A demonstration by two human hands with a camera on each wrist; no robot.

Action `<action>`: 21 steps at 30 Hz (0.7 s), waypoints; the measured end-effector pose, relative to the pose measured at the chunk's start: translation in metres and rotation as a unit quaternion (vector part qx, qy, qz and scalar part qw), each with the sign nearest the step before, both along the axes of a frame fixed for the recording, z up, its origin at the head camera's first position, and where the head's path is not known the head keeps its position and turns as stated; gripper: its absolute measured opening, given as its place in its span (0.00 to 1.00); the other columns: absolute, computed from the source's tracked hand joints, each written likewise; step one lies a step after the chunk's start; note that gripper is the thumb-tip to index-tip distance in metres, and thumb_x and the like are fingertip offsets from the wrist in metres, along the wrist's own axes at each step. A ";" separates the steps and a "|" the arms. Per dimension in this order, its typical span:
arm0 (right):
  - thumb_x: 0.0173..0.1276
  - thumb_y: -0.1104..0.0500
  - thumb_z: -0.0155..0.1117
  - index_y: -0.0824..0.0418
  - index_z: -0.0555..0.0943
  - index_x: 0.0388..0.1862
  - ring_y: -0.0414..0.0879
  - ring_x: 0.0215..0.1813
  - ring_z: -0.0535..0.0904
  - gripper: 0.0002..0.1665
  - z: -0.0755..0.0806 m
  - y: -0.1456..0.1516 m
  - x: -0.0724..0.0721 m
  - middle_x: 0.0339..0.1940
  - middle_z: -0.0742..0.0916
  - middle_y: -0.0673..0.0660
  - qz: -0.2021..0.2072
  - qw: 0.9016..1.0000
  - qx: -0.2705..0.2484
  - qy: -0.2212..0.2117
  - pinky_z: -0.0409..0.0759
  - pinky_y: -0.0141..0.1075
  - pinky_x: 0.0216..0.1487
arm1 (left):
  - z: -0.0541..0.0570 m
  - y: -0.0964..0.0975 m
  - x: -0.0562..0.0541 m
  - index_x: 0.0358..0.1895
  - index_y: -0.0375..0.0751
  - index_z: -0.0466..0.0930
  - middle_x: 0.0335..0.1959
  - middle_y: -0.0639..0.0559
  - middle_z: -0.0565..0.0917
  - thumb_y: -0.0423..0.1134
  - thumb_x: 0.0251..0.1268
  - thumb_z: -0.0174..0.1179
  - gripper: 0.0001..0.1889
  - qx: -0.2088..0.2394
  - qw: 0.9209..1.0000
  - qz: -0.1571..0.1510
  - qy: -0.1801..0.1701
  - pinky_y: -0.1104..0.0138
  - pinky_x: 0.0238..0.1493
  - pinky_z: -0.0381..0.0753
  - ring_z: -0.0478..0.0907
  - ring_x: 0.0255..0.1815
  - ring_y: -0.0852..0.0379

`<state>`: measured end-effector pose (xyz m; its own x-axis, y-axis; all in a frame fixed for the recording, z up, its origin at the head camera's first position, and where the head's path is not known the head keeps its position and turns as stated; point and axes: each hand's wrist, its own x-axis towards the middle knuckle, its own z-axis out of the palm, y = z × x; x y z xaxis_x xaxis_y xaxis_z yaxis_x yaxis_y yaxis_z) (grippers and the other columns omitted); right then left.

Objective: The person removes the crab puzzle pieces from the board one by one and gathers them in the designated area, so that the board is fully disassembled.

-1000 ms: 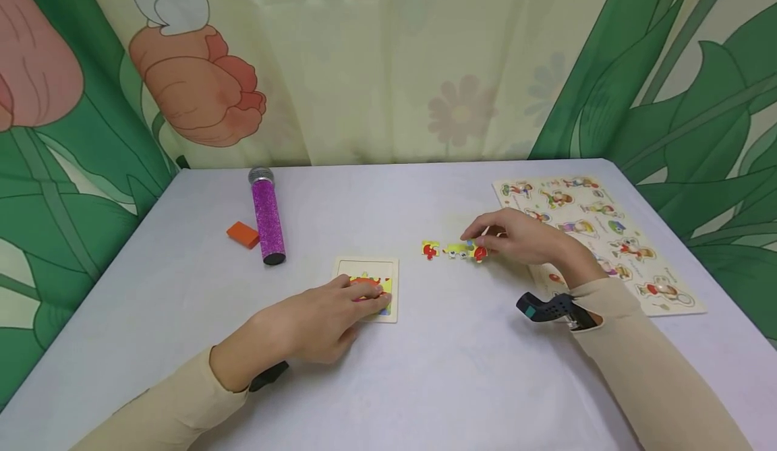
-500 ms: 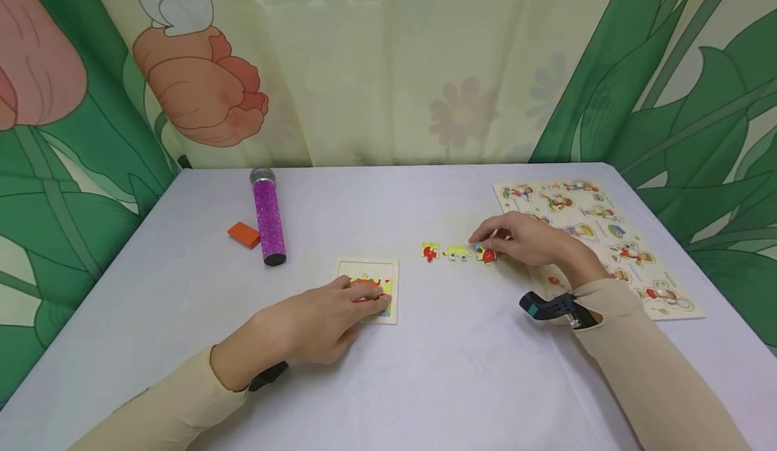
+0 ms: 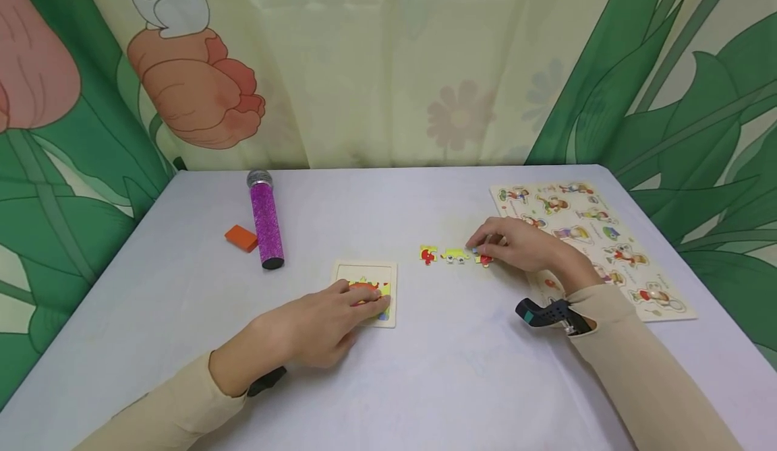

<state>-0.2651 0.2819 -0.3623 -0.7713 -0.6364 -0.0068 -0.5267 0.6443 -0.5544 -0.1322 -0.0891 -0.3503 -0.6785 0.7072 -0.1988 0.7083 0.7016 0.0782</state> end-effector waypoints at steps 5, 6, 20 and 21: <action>0.76 0.61 0.65 0.47 0.88 0.50 0.41 0.46 0.82 0.11 0.002 -0.001 0.002 0.46 0.85 0.45 -0.008 1.000 0.015 0.000 0.80 0.36 0.46 | -0.001 -0.002 0.003 0.76 0.51 0.66 0.73 0.55 0.70 0.38 0.76 0.54 0.27 0.011 1.000 -0.006 0.006 0.61 0.59 0.81 0.72 0.63 0.48; 0.76 0.61 0.65 0.48 0.88 0.50 0.41 0.46 0.81 0.11 0.003 -0.001 0.003 0.46 0.85 0.45 -0.006 1.000 0.016 -0.003 0.80 0.36 0.46 | -0.002 -0.003 0.004 0.76 0.51 0.66 0.73 0.54 0.69 0.38 0.76 0.54 0.27 0.011 1.000 -0.007 0.004 0.61 0.59 0.81 0.71 0.64 0.48; 0.76 0.60 0.64 0.51 0.86 0.54 0.38 0.45 0.81 0.12 0.000 -0.009 0.007 0.51 0.85 0.46 0.004 1.000 -0.010 0.013 0.82 0.35 0.49 | 0.000 -0.002 0.005 0.79 0.54 0.65 0.73 0.55 0.68 0.45 0.77 0.57 0.30 -0.030 0.999 -0.007 -0.015 0.62 0.56 0.83 0.66 0.70 0.52; 0.76 0.60 0.64 0.51 0.86 0.54 0.39 0.45 0.81 0.12 0.000 -0.012 0.007 0.51 0.84 0.47 0.006 1.000 -0.016 0.011 0.83 0.36 0.49 | 0.000 -0.002 0.005 0.79 0.54 0.65 0.74 0.56 0.68 0.45 0.77 0.57 0.30 -0.029 0.999 -0.008 -0.015 0.62 0.57 0.83 0.66 0.71 0.52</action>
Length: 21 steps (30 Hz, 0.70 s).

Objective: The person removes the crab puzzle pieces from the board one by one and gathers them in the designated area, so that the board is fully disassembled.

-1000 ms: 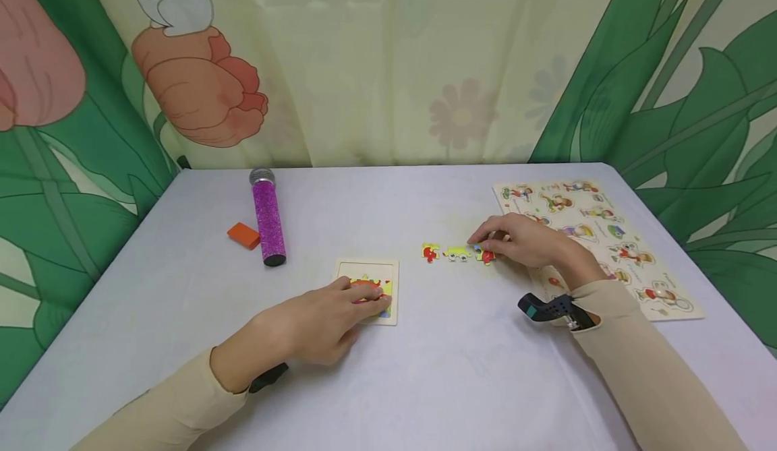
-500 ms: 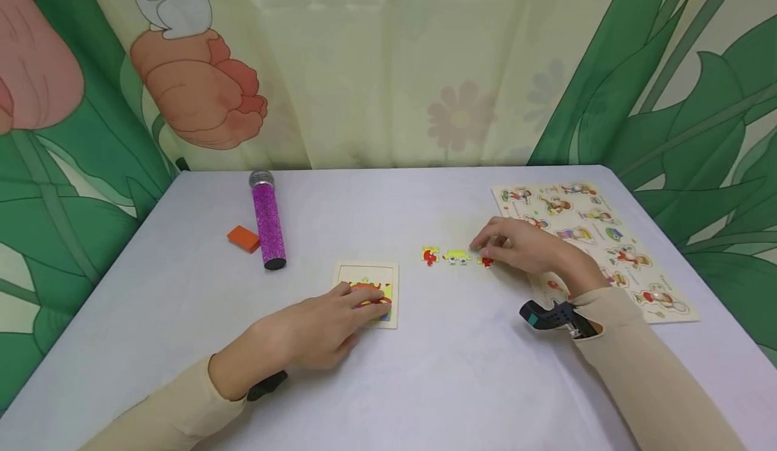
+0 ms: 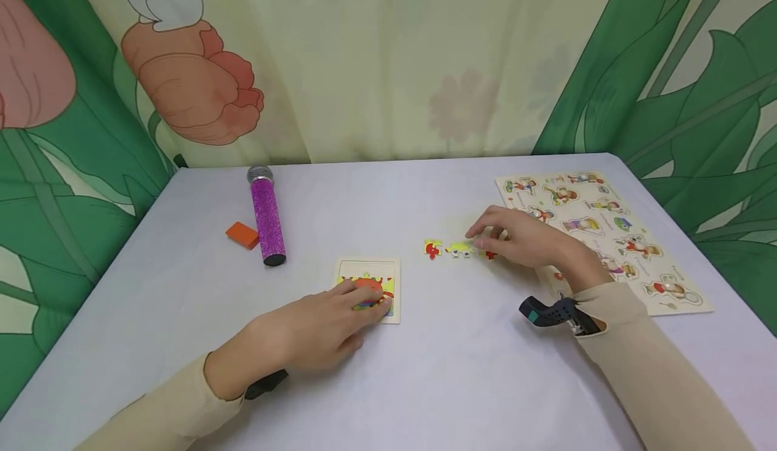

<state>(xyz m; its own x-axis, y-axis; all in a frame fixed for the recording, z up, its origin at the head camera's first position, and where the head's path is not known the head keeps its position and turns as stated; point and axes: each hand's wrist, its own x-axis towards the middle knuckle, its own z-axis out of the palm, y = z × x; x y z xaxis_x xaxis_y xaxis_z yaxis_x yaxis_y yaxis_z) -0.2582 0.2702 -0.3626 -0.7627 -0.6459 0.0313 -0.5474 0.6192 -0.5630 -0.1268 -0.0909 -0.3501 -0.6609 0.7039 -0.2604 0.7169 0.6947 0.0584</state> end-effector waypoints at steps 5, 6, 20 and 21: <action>0.77 0.60 0.64 0.51 0.86 0.55 0.42 0.46 0.82 0.12 0.007 -0.015 -0.004 0.51 0.84 0.47 0.014 1.000 -0.002 -0.006 0.83 0.38 0.49 | 0.003 -0.001 0.001 0.80 0.54 0.63 0.79 0.56 0.64 0.46 0.78 0.56 0.30 0.005 0.999 0.013 -0.029 0.59 0.70 0.74 0.63 0.77 0.51; 0.77 0.59 0.64 0.51 0.86 0.54 0.42 0.46 0.81 0.11 0.008 -0.019 -0.005 0.51 0.84 0.46 0.017 1.000 0.000 -0.006 0.83 0.38 0.49 | 0.003 0.000 0.002 0.80 0.53 0.62 0.80 0.56 0.63 0.47 0.79 0.55 0.30 0.003 0.999 0.015 -0.035 0.59 0.73 0.71 0.61 0.79 0.50; 0.76 0.58 0.65 0.54 0.87 0.52 0.44 0.44 0.80 0.10 0.016 -0.075 -0.013 0.49 0.84 0.47 0.069 0.998 0.008 -0.008 0.84 0.38 0.47 | -0.001 0.014 0.022 0.80 0.44 0.60 0.81 0.48 0.60 0.60 0.76 0.55 0.38 -0.022 0.999 0.037 0.027 0.57 0.72 0.71 0.61 0.77 0.46; 0.76 0.58 0.66 0.54 0.87 0.52 0.44 0.44 0.80 0.10 0.017 -0.078 -0.013 0.49 0.84 0.47 0.072 0.997 0.010 -0.008 0.84 0.38 0.47 | -0.002 0.014 0.022 0.80 0.43 0.60 0.81 0.48 0.60 0.60 0.75 0.55 0.38 -0.022 0.999 0.038 0.028 0.57 0.73 0.71 0.61 0.77 0.46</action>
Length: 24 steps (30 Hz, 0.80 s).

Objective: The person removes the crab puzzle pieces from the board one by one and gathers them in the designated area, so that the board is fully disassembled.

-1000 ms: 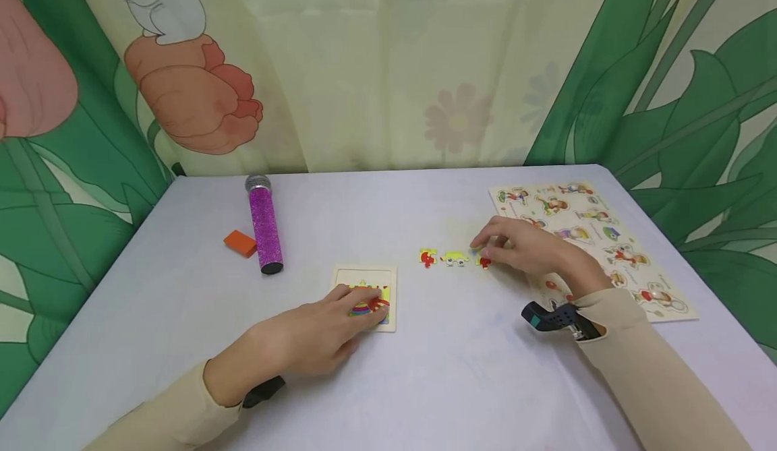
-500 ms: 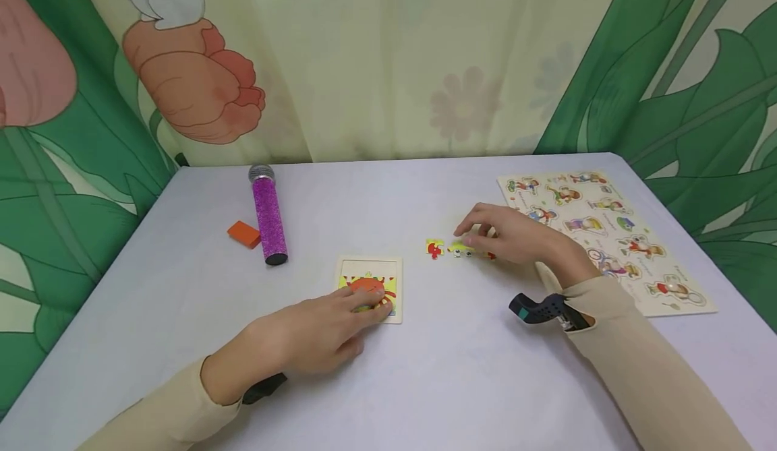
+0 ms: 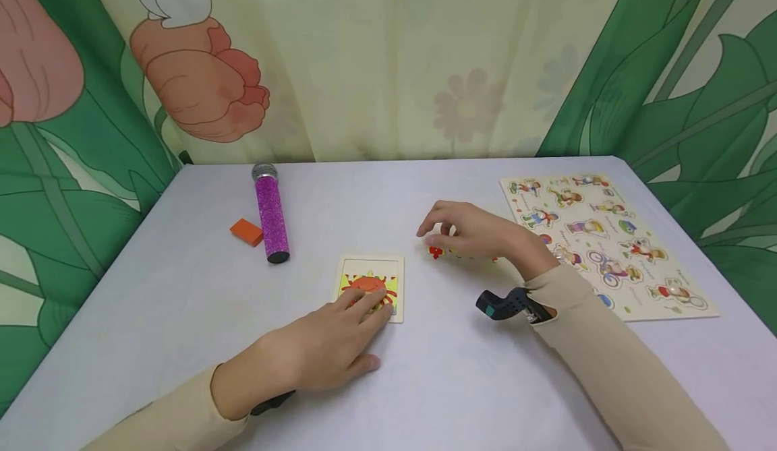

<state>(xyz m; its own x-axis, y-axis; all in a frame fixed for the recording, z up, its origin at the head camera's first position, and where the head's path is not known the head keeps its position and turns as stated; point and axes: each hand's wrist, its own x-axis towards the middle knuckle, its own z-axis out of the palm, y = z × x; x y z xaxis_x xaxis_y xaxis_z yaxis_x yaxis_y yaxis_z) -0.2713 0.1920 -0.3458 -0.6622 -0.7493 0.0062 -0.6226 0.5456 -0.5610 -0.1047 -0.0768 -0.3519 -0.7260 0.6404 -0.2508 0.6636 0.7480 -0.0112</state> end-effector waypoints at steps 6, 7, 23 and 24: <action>0.74 0.58 0.67 0.54 0.87 0.53 0.42 0.42 0.82 0.11 0.003 -0.015 0.000 0.49 0.84 0.48 0.011 1.000 0.004 0.004 0.85 0.39 0.48 | 0.000 0.000 0.001 0.81 0.44 0.58 0.83 0.44 0.56 0.63 0.74 0.55 0.41 -0.006 1.000 0.007 -0.005 0.56 0.72 0.71 0.59 0.77 0.46; 0.74 0.58 0.67 0.54 0.87 0.53 0.42 0.42 0.82 0.11 0.003 -0.017 0.000 0.49 0.84 0.48 0.013 1.000 0.005 0.004 0.85 0.39 0.48 | 0.000 0.000 0.001 0.81 0.44 0.57 0.83 0.43 0.55 0.63 0.73 0.56 0.42 -0.007 1.000 0.007 -0.007 0.56 0.72 0.72 0.59 0.77 0.46; 0.77 0.58 0.64 0.57 0.86 0.55 0.45 0.44 0.81 0.12 0.008 -0.050 -0.001 0.52 0.83 0.51 0.061 0.998 0.012 -0.016 0.85 0.35 0.40 | 0.000 0.004 0.002 0.80 0.42 0.59 0.82 0.41 0.59 0.67 0.71 0.55 0.44 -0.020 1.000 0.005 0.000 0.57 0.76 0.66 0.63 0.76 0.45; 0.76 0.58 0.64 0.56 0.86 0.55 0.44 0.45 0.81 0.12 0.008 -0.053 -0.001 0.52 0.83 0.51 0.063 0.998 0.013 -0.015 0.85 0.35 0.41 | 0.000 0.004 0.003 0.80 0.42 0.59 0.82 0.41 0.58 0.68 0.71 0.55 0.45 -0.020 1.000 0.006 -0.001 0.57 0.76 0.66 0.63 0.76 0.45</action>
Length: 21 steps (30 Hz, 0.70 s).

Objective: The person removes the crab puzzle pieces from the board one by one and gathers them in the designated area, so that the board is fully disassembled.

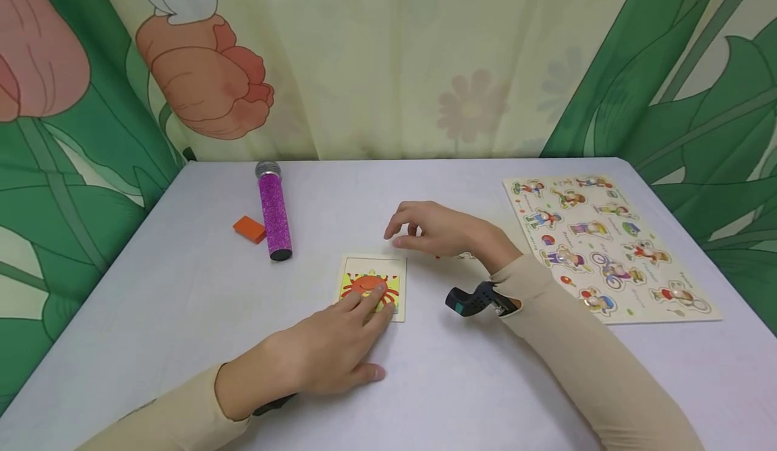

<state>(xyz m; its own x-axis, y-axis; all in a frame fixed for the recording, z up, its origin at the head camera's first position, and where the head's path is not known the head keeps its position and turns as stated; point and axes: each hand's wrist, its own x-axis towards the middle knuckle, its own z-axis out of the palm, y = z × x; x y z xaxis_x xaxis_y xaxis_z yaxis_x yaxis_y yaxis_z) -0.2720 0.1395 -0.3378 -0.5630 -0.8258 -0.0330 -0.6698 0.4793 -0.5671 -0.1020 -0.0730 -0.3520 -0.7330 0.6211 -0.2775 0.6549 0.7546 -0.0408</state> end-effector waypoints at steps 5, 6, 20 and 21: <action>0.77 0.58 0.64 0.56 0.87 0.55 0.43 0.48 0.81 0.12 -0.003 -0.010 -0.002 0.52 0.85 0.51 0.018 1.000 -0.002 0.011 0.84 0.37 0.48 | 0.000 -0.002 0.001 0.81 0.43 0.57 0.83 0.41 0.55 0.68 0.70 0.56 0.46 0.001 1.000 0.002 -0.005 0.58 0.77 0.64 0.62 0.77 0.45; 0.76 0.58 0.64 0.56 0.87 0.54 0.43 0.48 0.81 0.12 -0.003 -0.012 -0.002 0.52 0.85 0.51 0.023 1.000 -0.004 0.012 0.84 0.38 0.49 | 0.000 -0.003 0.001 0.82 0.43 0.57 0.83 0.41 0.55 0.68 0.70 0.57 0.46 0.002 1.000 0.003 -0.006 0.59 0.77 0.64 0.62 0.77 0.45; 0.78 0.60 0.61 0.54 0.86 0.54 0.42 0.48 0.83 0.11 -0.009 -0.039 -0.001 0.49 0.88 0.48 0.065 0.998 -0.011 -0.010 0.81 0.41 0.54 | -0.002 -0.010 -0.001 0.83 0.44 0.54 0.84 0.43 0.52 0.74 0.64 0.56 0.52 0.024 0.999 -0.004 -0.034 0.58 0.78 0.62 0.57 0.80 0.46; 0.78 0.60 0.61 0.54 0.86 0.53 0.42 0.48 0.83 0.11 -0.010 -0.040 -0.001 0.48 0.89 0.47 0.065 0.998 -0.009 -0.011 0.81 0.40 0.54 | -0.002 -0.011 -0.001 0.83 0.44 0.54 0.84 0.43 0.52 0.74 0.64 0.56 0.53 0.024 0.999 -0.005 -0.033 0.58 0.78 0.62 0.57 0.80 0.46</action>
<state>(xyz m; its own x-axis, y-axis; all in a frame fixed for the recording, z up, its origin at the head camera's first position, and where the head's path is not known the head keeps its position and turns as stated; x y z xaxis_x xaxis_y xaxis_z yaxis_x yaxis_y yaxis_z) -0.2727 0.0990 -0.3478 -0.4499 -0.8926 -0.0285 -0.7126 0.3781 -0.5910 -0.1026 -0.0837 -0.3539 -0.7079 0.6422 -0.2942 0.6626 0.7480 0.0383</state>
